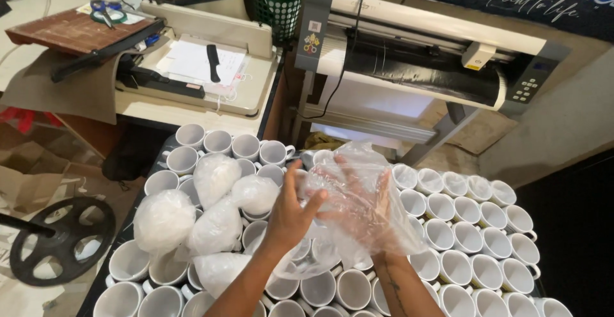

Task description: The person places individual mugs into plastic bags one by one and arranges them among other mugs already in bags on a table.

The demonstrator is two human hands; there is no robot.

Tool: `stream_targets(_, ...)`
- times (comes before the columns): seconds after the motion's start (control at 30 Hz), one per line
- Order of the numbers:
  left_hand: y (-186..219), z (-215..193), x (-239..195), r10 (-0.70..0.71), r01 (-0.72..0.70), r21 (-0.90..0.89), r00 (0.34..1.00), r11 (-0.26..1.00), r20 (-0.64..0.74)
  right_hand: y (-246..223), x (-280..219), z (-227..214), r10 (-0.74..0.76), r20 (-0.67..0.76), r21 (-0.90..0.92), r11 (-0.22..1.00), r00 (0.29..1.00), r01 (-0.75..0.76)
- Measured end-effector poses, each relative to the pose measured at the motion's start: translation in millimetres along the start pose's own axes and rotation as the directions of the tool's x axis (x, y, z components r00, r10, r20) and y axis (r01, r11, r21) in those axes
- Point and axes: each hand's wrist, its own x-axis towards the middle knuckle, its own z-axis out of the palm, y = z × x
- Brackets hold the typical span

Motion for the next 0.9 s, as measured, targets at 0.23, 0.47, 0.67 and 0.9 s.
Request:
stream_targets(0.23, -67, 18, -15, -0.42, 0.499, -0.64, 0.861, 0.584, 0.289, -2, 10, -4, -0.05, -0.089, 0.268, 0.961, 0.995, 0.072)
stream_targets(0.47, 32, 4, -37, 0.147, -0.145, -0.043, 0.986, 0.989, 0.077, 2, 2, -3, -0.063, -0.158, 0.304, 0.946, 0.985, 0.11)
stream_targets(0.67, 53, 39, -74, 0.519, -0.567, 0.176, 0.816, 0.805, 0.256, 20, 4, -30, -0.101, -0.126, 0.4, 0.905, 0.987, 0.143)
stream_targets(0.9, 49, 54, -94, 0.22, -0.229, 0.093, 0.971, 0.969, 0.097, 22, -15, -44, -0.108, -0.186, -0.098, 0.991, 0.977, 0.091)
